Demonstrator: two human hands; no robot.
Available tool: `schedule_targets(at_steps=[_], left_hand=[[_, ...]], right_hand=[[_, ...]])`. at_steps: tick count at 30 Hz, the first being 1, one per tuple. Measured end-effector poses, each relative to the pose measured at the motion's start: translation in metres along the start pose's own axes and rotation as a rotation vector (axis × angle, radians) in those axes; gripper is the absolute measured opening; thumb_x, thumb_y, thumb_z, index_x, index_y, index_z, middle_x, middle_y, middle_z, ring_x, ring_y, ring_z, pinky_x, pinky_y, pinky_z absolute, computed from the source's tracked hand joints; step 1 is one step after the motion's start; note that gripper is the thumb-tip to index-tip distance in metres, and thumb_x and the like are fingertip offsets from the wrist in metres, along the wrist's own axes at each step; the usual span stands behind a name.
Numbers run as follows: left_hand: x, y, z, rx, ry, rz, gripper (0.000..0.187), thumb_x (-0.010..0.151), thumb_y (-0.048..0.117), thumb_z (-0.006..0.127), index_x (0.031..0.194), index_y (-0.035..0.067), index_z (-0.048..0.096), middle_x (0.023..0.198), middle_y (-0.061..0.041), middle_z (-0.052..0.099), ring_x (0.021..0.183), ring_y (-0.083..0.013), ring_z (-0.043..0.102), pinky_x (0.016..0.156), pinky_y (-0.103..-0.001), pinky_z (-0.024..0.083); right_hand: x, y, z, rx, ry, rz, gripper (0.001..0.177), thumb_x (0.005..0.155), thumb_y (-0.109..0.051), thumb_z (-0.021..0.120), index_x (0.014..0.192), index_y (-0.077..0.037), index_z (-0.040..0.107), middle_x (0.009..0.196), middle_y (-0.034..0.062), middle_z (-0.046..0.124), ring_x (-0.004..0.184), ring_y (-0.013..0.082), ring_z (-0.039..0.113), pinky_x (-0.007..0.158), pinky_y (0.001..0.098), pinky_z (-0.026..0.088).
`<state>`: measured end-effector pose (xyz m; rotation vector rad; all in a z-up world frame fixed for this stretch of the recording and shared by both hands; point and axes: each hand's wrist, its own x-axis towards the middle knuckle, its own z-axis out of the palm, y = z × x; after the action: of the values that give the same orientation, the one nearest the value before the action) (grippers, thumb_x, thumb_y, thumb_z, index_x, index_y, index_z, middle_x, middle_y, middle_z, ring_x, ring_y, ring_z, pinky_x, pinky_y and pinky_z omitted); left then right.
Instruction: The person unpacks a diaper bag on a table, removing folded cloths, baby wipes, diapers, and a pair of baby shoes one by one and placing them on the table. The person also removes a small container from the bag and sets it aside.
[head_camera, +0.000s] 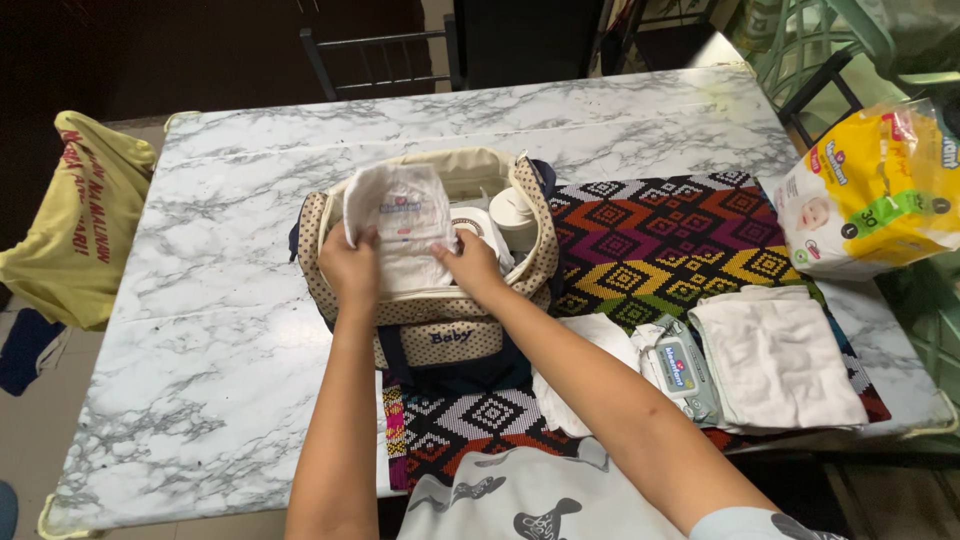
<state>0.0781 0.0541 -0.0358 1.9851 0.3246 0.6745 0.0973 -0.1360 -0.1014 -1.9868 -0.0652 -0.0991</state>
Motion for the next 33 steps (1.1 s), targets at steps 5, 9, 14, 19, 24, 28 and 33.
schedule_targets(at_steps=[5, 9, 14, 19, 24, 28, 33], left_hand=[[0.006, 0.012, -0.004, -0.226, -0.018, 0.038, 0.017, 0.087, 0.007, 0.078, 0.102, 0.0, 0.075, 0.088, -0.009, 0.078, 0.075, -0.0145, 0.07, 0.071, -0.031, 0.054], [0.007, 0.041, -0.011, -0.249, -0.04, -0.02, 0.017, 0.091, 0.013, 0.08, 0.1, -0.001, 0.077, 0.084, -0.009, 0.077, 0.071, -0.0117, 0.063, 0.067, -0.03, 0.051], [-0.002, 0.086, -0.02, -0.448, -0.128, -0.101, 0.024, 0.089, 0.019, 0.081, 0.103, 0.0, 0.077, 0.086, -0.008, 0.078, 0.07, -0.0095, 0.067, 0.064, -0.027, 0.054], [-0.023, 0.116, -0.016, -0.571, -0.21, -0.151, 0.03, 0.087, 0.022, 0.082, 0.105, -0.002, 0.076, 0.089, -0.008, 0.079, 0.071, -0.0084, 0.071, 0.065, -0.024, 0.059], [-0.052, 0.131, -0.003, -0.69, -0.294, -0.148, 0.03, 0.089, 0.021, 0.082, 0.106, -0.004, 0.076, 0.091, -0.008, 0.079, 0.072, -0.0091, 0.069, 0.065, -0.024, 0.056], [-0.079, 0.141, 0.007, -0.737, -0.367, -0.221, 0.028, 0.089, 0.019, 0.082, 0.106, -0.003, 0.077, 0.09, -0.005, 0.077, 0.071, -0.0068, 0.065, 0.064, -0.022, 0.053], [-0.106, 0.153, 0.018, -0.724, -0.413, -0.267, 0.028, 0.088, 0.018, 0.082, 0.105, -0.004, 0.076, 0.088, -0.004, 0.076, 0.07, -0.0059, 0.063, 0.063, -0.022, 0.051]], right_hand=[[0.004, -0.019, -0.013, -0.011, 0.007, 0.034, 0.051, 0.09, -0.046, 0.076, 0.108, 0.001, 0.068, 0.087, 0.0139, 0.071, 0.076, 0.0223, 0.063, 0.071, 0.0362, 0.052], [0.003, -0.051, -0.036, 0.37, -0.012, -0.025, 0.048, 0.092, -0.044, 0.071, 0.112, -0.001, 0.063, 0.089, 0.0035, 0.073, 0.074, 0.0095, 0.065, 0.066, 0.026, 0.053], [-0.009, -0.086, -0.082, 0.258, 0.005, 0.049, 0.047, 0.096, -0.038, 0.07, 0.12, 0.002, 0.066, 0.086, 0.0072, 0.069, 0.069, 0.0126, 0.057, 0.063, 0.0265, 0.047], [-0.022, -0.093, -0.126, 0.422, 0.028, -0.127, 0.058, 0.096, -0.031, 0.074, 0.131, 0.011, 0.055, 0.11, 0.0112, 0.073, 0.094, 0.0095, 0.068, 0.082, 0.0253, 0.057], [-0.053, -0.084, -0.163, 0.462, 0.042, -0.036, 0.055, 0.096, -0.028, 0.074, 0.131, 0.011, 0.057, 0.108, 0.0122, 0.073, 0.091, 0.0095, 0.065, 0.08, 0.0248, 0.055], [-0.083, -0.077, -0.188, 0.526, 0.047, 0.013, 0.049, 0.096, -0.025, 0.073, 0.128, 0.008, 0.058, 0.109, 0.0099, 0.073, 0.092, 0.0091, 0.067, 0.081, 0.0243, 0.056], [-0.11, -0.069, -0.211, 0.542, 0.08, 0.076, 0.042, 0.098, -0.021, 0.073, 0.126, 0.007, 0.06, 0.109, 0.0105, 0.073, 0.092, 0.0097, 0.065, 0.081, 0.0254, 0.055]])
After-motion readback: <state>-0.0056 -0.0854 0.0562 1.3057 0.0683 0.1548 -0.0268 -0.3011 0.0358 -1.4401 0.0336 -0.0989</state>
